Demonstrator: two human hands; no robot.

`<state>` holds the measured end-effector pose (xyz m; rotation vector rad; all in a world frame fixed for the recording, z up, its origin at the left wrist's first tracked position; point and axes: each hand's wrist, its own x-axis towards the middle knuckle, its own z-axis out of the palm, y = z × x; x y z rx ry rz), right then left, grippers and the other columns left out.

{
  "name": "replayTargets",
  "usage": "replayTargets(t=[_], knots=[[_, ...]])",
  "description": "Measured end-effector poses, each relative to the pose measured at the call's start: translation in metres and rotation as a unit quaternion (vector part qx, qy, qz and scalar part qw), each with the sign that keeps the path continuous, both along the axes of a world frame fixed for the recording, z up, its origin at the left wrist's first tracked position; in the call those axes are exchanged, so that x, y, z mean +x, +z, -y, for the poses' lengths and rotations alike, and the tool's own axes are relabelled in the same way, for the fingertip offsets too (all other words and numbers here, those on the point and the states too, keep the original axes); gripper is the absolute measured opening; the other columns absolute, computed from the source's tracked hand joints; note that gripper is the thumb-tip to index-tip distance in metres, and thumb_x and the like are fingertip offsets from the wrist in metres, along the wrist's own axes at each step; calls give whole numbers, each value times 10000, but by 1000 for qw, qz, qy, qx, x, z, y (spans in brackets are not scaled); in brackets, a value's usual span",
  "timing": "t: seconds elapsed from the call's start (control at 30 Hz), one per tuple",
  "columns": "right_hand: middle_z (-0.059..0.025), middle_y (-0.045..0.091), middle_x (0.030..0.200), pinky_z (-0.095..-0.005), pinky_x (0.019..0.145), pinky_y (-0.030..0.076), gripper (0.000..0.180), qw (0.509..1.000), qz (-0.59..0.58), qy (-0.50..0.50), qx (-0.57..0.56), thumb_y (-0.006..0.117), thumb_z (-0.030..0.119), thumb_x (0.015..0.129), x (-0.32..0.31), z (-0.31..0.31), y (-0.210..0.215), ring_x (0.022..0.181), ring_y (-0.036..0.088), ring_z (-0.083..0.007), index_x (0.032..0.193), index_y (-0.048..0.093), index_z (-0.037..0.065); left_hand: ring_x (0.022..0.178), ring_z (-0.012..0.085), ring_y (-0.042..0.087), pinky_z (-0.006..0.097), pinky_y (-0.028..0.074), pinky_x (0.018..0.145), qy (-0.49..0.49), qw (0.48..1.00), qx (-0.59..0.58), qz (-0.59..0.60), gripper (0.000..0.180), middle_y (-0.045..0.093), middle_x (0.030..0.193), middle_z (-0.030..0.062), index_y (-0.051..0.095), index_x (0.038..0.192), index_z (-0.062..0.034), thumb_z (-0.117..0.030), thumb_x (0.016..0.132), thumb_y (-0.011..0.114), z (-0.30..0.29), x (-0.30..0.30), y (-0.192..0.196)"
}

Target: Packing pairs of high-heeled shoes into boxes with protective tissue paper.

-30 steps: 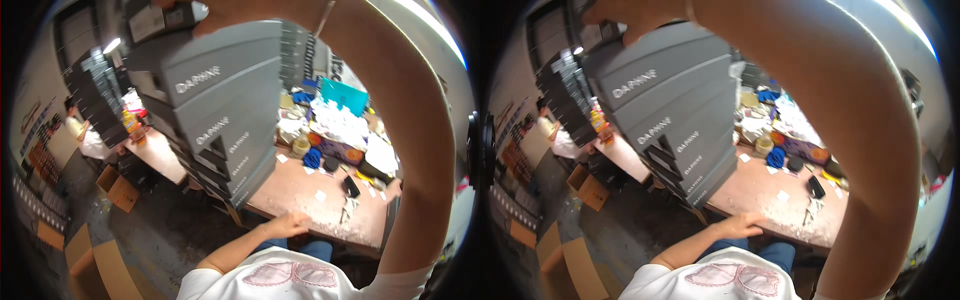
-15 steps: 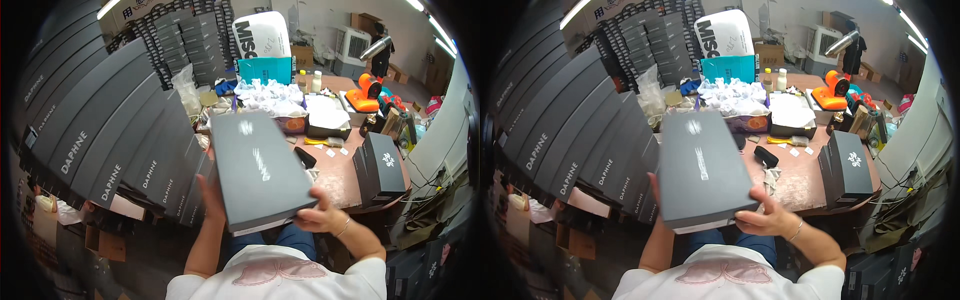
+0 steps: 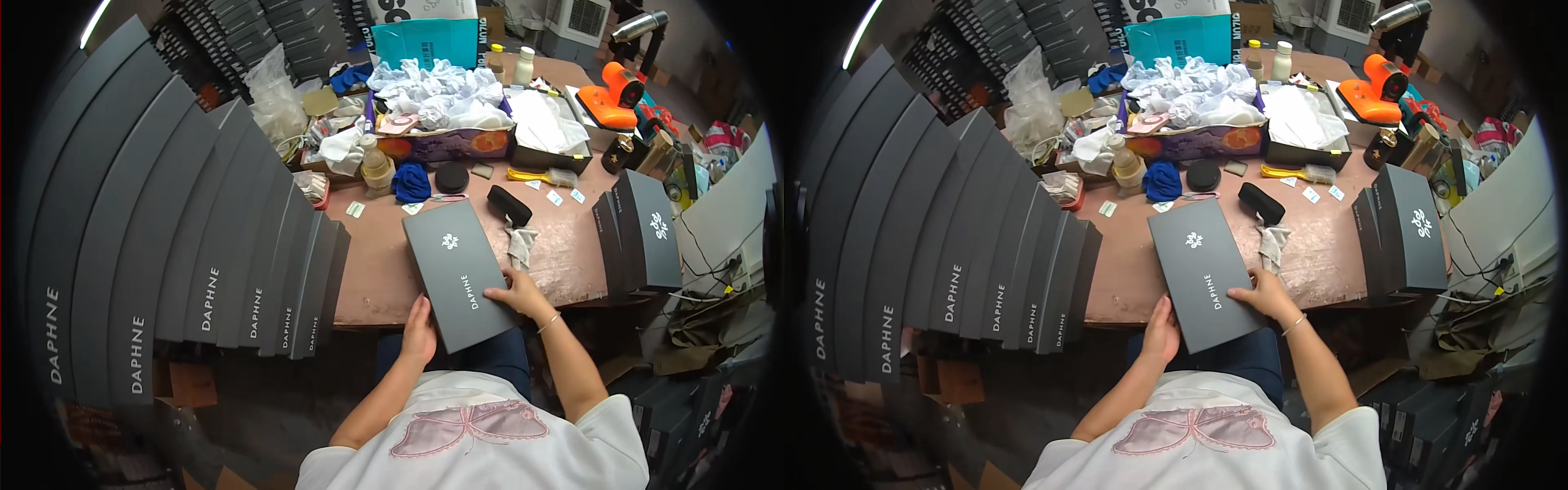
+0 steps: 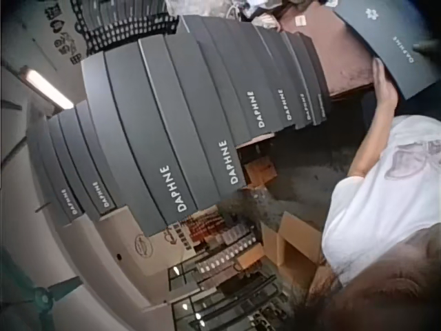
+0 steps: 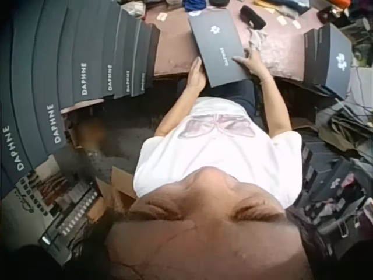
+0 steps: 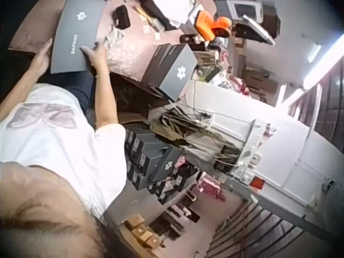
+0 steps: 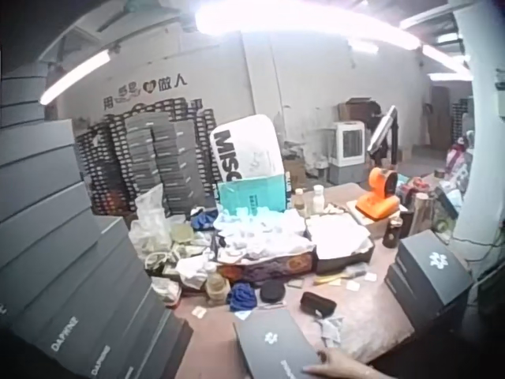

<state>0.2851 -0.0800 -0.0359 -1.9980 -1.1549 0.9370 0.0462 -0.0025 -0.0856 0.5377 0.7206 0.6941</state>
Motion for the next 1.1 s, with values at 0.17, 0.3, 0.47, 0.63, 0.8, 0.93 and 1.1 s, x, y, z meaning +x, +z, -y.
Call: replayTargets(t=[0.17,0.3,0.47,0.63,0.8,0.93,1.1], knots=[[32,535,738,-165,492,362,332,910,-377,-171,-19,735,328,836,16,-7,1,529,449,-35,914,610,31,1340,236,324,389,240,1133,-13,996,-69,63,809,366,1453,96,337,1451,-67,-601,882,553,-22,11,15],[4,601,823,-210,607,459,350,862,-490,-121,-53,656,350,906,42,-15,-24,637,553,-72,1064,604,43,1341,233,339,377,267,1119,-26,998,-4,52,809,345,1480,117,320,1459,-33,-543,891,587,-25,12,18],[-86,624,1163,-404,931,488,514,792,-598,-120,-27,588,419,930,19,-4,9,1074,598,-192,1285,530,50,1279,191,434,303,350,1056,-56,990,113,-60,595,447,1407,142,448,1371,28,-352,942,607,-48,-3,19],[-79,631,1136,-337,858,532,374,735,-640,-156,161,563,278,964,-29,-37,46,1053,616,-183,1242,543,28,1309,224,435,331,337,1083,95,971,173,-134,525,461,1402,169,411,1397,21,-263,978,552,-57,-14,63],[-135,608,1073,-353,807,519,578,938,-266,192,109,620,259,921,-127,-60,48,950,631,-251,1368,378,-15,1358,289,375,376,309,1096,-10,898,389,-204,691,401,1458,154,349,1442,-2,-417,939,580,-103,-82,109],[-220,563,1195,-412,954,440,585,953,79,128,263,650,173,872,-98,-55,38,1061,571,-351,1367,392,1,1298,390,423,392,360,1064,-165,641,555,-503,711,416,1399,260,367,1404,38,-225,835,704,-95,-79,91],[-167,603,1075,-536,995,350,585,929,347,115,56,636,205,822,-33,-60,-7,988,606,-321,1337,434,13,1270,390,437,461,327,1077,-123,584,706,-382,600,471,1351,240,407,1381,22,-197,870,632,-66,-4,50]])
